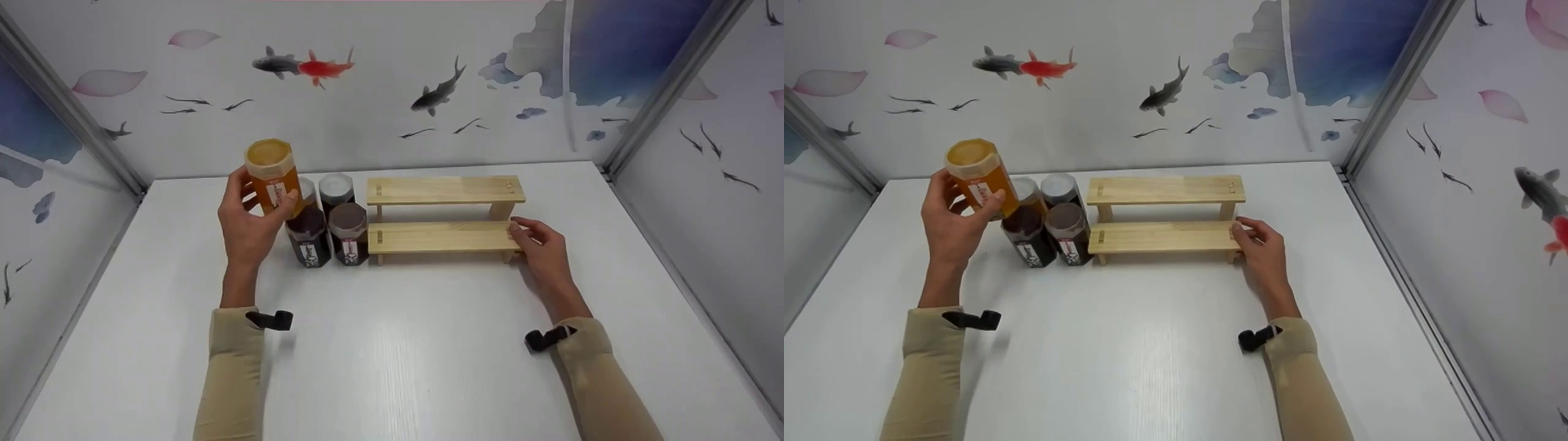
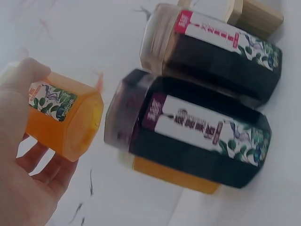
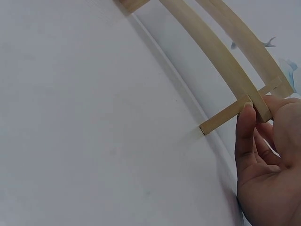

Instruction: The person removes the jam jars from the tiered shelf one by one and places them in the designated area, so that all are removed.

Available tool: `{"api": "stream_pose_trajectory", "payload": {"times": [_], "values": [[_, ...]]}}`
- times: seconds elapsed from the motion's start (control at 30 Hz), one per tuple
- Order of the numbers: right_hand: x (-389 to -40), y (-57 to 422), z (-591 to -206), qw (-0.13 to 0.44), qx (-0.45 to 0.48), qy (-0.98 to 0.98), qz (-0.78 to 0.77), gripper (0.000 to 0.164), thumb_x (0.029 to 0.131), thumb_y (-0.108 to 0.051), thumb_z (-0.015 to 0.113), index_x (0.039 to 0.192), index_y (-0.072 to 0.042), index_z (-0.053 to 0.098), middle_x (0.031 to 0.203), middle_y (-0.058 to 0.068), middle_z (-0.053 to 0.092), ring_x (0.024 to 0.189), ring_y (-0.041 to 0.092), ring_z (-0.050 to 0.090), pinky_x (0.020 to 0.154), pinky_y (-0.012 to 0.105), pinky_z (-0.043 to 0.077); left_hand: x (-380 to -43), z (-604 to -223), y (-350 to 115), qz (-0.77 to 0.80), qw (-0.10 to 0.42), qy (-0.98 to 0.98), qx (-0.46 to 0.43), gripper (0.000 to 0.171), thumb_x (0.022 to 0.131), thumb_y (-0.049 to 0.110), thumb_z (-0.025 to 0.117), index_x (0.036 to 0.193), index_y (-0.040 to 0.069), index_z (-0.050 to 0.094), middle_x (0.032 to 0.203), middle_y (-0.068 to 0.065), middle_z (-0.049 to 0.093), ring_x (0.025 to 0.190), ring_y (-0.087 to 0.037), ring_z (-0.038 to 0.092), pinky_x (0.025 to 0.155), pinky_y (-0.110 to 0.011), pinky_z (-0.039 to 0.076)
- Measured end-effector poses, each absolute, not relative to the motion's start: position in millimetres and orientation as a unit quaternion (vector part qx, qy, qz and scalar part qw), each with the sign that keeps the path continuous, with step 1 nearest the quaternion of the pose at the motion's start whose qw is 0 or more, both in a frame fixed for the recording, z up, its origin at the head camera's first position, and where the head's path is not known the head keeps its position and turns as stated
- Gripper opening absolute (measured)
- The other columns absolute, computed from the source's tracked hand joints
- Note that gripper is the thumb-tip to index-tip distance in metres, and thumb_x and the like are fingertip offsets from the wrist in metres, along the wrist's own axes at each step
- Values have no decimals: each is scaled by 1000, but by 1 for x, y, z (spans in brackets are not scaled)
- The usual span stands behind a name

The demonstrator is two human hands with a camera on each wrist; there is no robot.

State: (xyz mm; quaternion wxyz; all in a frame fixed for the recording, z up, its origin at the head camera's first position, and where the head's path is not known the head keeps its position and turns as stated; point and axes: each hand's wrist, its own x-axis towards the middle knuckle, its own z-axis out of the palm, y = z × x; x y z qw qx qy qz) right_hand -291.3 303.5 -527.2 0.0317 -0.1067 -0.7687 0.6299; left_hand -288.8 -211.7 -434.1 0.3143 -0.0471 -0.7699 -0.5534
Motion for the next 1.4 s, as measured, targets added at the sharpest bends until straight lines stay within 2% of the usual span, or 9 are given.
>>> {"api": "stream_pose_trajectory", "payload": {"times": [0.17, 0.47, 0.57, 0.77, 0.97, 1.1, 1.23, 1.4], "values": [[-292, 305, -529, 31, -101, -773, 625, 58, 98, -58, 74, 143, -22, 70, 120, 4, 62, 101, 11, 67, 78, 16, 59, -287, -445, -227, -560, 309, -769, -19, 69, 90, 25, 90, 150, 11, 58, 142, -3, 66, 128, -17, 63, 109, -41, 55], [-293, 306, -529, 25, -110, -772, 626, 58, 99, -57, 74, 144, -22, 69, 119, 3, 60, 100, 12, 65, 77, 16, 58, -284, -469, -251, -615, 255, -745, 52, 70, 93, 24, 86, 153, 19, 50, 151, -2, 58, 138, -19, 56, 119, -44, 51], [-293, 308, -529, 19, -113, -766, 633, 57, 100, -55, 74, 146, -22, 68, 122, 3, 59, 104, 13, 65, 80, 17, 59, -282, -476, -257, -604, 243, -756, 62, 71, 92, 23, 88, 151, 17, 50, 149, -3, 57, 137, -20, 55, 119, -47, 51], [-292, 310, -530, 11, -119, -756, 644, 57, 101, -52, 73, 149, -21, 65, 126, 3, 57, 110, 15, 66, 85, 18, 61, -281, -498, -263, -581, 178, -792, 55, 71, 90, 19, 89, 146, 10, 48, 146, -7, 56, 132, -19, 53, 115, -44, 52], [-291, 309, -533, 22, -115, -762, 637, 57, 102, -50, 72, 149, -18, 66, 121, 2, 60, 98, 9, 66, 76, 16, 58, -278, -515, -269, -588, 125, -799, 18, 73, 87, 16, 92, 143, 8, 46, 143, -9, 56, 136, -25, 56, 113, -47, 51], [-290, 307, -531, 29, -114, -762, 637, 56, 101, -50, 74, 146, -17, 67, 118, 2, 61, 93, 7, 65, 72, 15, 57, -276, -517, -271, -575, 101, -812, 2, 74, 84, 21, 95, 138, 8, 46, 140, -9, 57, 134, -27, 56, 113, -50, 51], [-290, 305, -529, 28, -109, -759, 641, 56, 100, -52, 74, 145, -18, 68, 119, 3, 62, 96, 10, 66, 74, 16, 58, -275, -517, -273, -554, 94, -827, -5, 77, 83, 27, 97, 137, 8, 46, 137, -12, 58, 125, -27, 54, 109, -47, 51], [-290, 302, -527, 28, -102, -758, 644, 57, 100, -53, 74, 145, -19, 68, 120, 4, 60, 98, 11, 66, 75, 17, 59, -272, -516, -275, -548, 102, -830, -4, 78, 83, 28, 96, 140, 9, 47, 136, -11, 58, 122, -24, 53, 105, -44, 50]]}}
